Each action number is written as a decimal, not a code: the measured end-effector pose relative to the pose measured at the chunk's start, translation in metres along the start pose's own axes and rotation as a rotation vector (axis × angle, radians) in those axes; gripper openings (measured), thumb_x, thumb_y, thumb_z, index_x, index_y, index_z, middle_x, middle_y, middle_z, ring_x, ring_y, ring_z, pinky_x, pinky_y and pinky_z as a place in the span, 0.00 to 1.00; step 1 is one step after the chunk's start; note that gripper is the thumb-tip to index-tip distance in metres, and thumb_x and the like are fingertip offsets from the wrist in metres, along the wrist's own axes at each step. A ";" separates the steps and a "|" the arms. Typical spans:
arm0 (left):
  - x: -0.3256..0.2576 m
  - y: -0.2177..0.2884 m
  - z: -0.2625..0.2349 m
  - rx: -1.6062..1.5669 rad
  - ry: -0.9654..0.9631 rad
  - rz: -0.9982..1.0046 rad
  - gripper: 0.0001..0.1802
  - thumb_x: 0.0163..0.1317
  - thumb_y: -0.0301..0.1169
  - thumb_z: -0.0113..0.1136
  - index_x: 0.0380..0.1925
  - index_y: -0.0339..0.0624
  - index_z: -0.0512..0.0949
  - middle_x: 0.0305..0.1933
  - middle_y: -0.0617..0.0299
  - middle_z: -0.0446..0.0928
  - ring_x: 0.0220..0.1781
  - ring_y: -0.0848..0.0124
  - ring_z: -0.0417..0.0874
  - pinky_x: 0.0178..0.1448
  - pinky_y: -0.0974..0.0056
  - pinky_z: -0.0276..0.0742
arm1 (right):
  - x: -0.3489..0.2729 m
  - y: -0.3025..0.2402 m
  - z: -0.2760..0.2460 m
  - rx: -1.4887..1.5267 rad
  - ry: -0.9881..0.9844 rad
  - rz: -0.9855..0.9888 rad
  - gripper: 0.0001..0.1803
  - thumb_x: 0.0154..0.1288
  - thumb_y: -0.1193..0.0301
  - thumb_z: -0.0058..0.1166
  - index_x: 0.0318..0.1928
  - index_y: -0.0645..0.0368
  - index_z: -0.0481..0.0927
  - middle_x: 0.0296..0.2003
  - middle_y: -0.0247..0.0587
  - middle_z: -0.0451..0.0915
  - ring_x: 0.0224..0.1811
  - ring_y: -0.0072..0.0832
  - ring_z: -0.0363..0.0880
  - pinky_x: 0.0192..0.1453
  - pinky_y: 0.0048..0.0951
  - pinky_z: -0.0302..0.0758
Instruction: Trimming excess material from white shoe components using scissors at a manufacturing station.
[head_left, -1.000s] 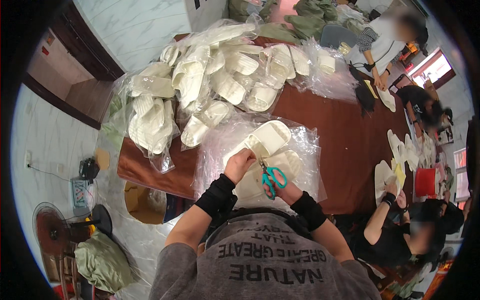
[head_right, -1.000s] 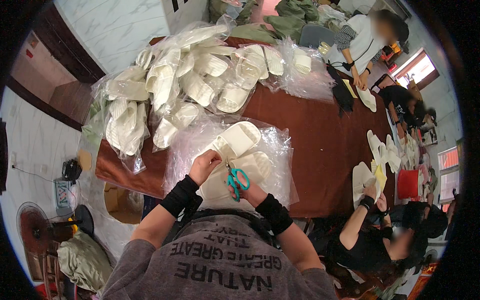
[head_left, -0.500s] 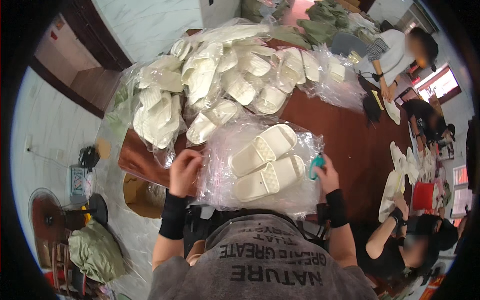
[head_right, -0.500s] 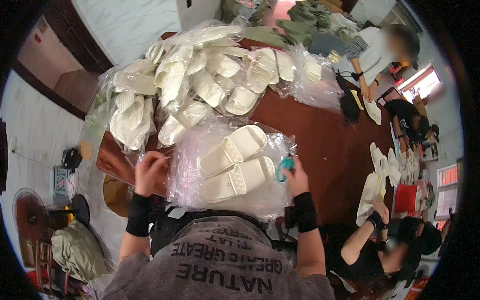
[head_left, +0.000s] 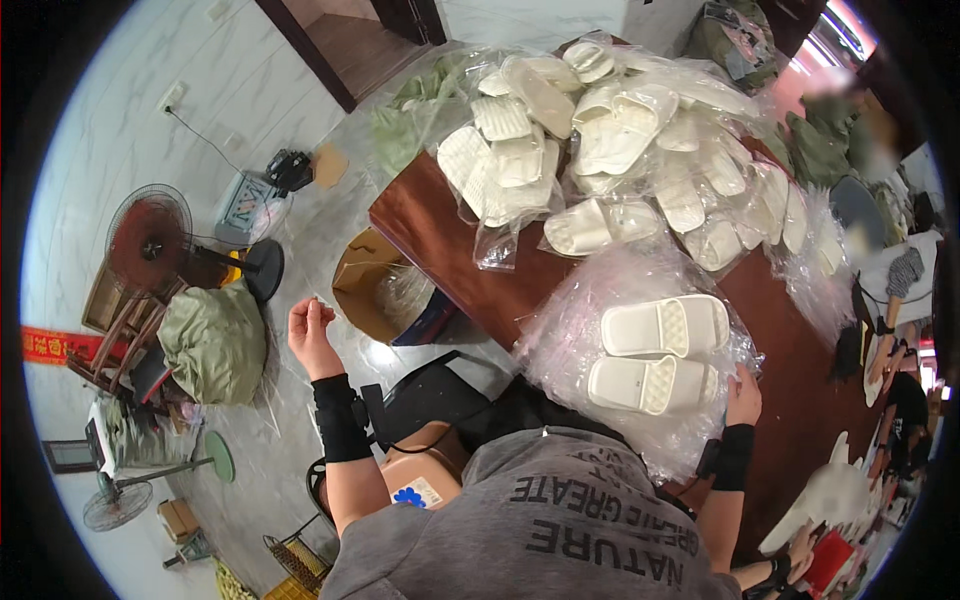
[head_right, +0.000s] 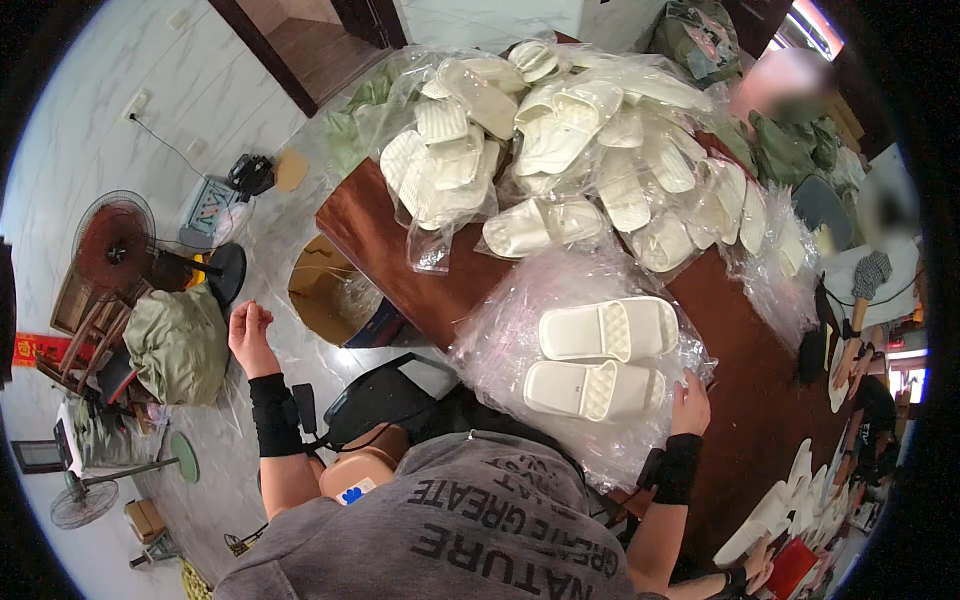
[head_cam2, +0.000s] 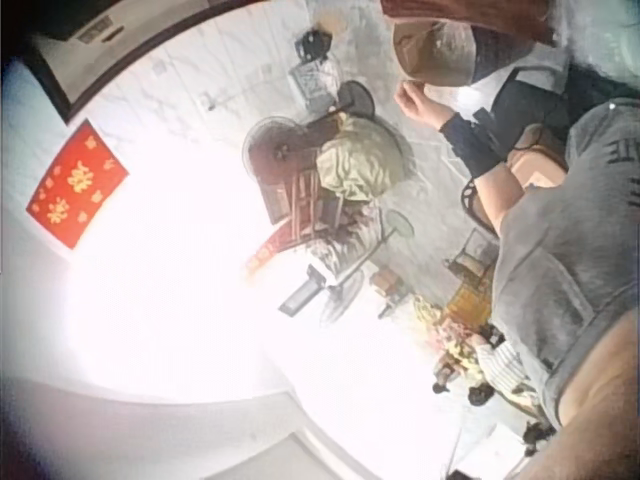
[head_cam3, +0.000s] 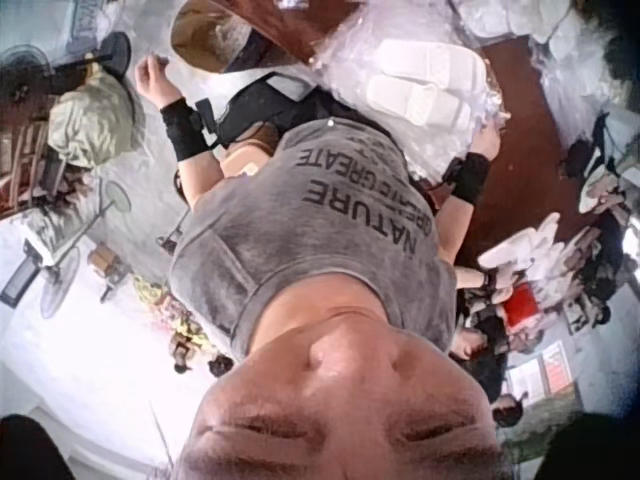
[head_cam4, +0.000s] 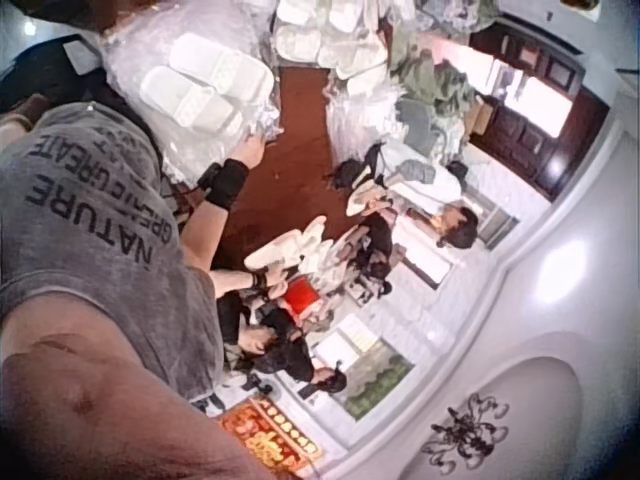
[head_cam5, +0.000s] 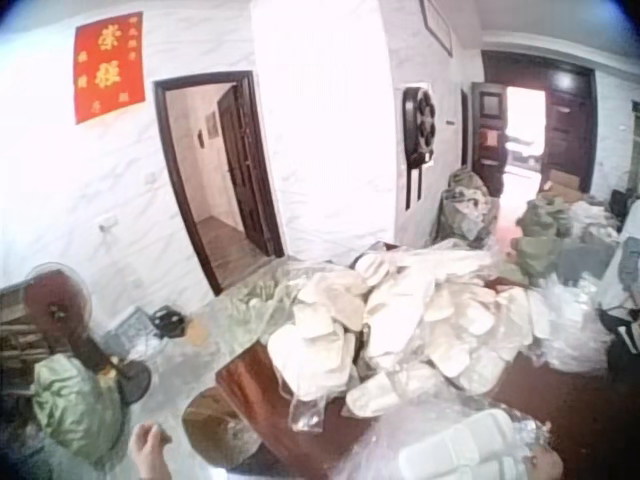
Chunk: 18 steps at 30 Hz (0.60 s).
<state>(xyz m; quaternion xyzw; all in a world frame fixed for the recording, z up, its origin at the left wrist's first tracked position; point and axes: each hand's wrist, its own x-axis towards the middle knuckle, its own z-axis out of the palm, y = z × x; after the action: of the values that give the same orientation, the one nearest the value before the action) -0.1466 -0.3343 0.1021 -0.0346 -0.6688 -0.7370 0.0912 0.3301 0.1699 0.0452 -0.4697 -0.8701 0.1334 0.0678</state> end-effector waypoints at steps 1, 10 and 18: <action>0.009 -0.014 -0.012 -0.007 0.038 0.011 0.06 0.66 0.28 0.56 0.38 0.37 0.76 0.32 0.64 0.76 0.33 0.74 0.78 0.40 0.69 0.75 | 0.002 -0.006 0.000 0.010 0.000 0.010 0.18 0.63 0.69 0.52 0.55 0.54 0.75 0.45 0.45 0.79 0.39 0.39 0.80 0.45 0.38 0.75; 0.134 -0.171 -0.056 0.118 0.024 -0.132 0.11 0.62 0.28 0.60 0.42 0.35 0.76 0.40 0.54 0.78 0.39 0.67 0.81 0.43 0.64 0.78 | -0.001 -0.052 -0.023 0.157 0.004 -0.020 0.16 0.63 0.71 0.52 0.52 0.55 0.77 0.45 0.44 0.80 0.39 0.36 0.81 0.45 0.32 0.76; 0.006 -0.049 0.186 0.543 -0.357 0.639 0.19 0.58 0.22 0.54 0.51 0.37 0.74 0.54 0.50 0.73 0.60 0.52 0.70 0.62 0.54 0.66 | -0.016 -0.116 -0.034 -0.225 -0.459 -0.429 0.10 0.61 0.69 0.47 0.42 0.51 0.78 0.44 0.47 0.75 0.41 0.43 0.77 0.43 0.40 0.75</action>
<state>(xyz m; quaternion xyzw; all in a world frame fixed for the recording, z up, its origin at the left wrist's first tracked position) -0.1745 -0.1461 0.0739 -0.3403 -0.7989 -0.4523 0.2032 0.2545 0.1012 0.1119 -0.2379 -0.9510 0.1216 -0.1559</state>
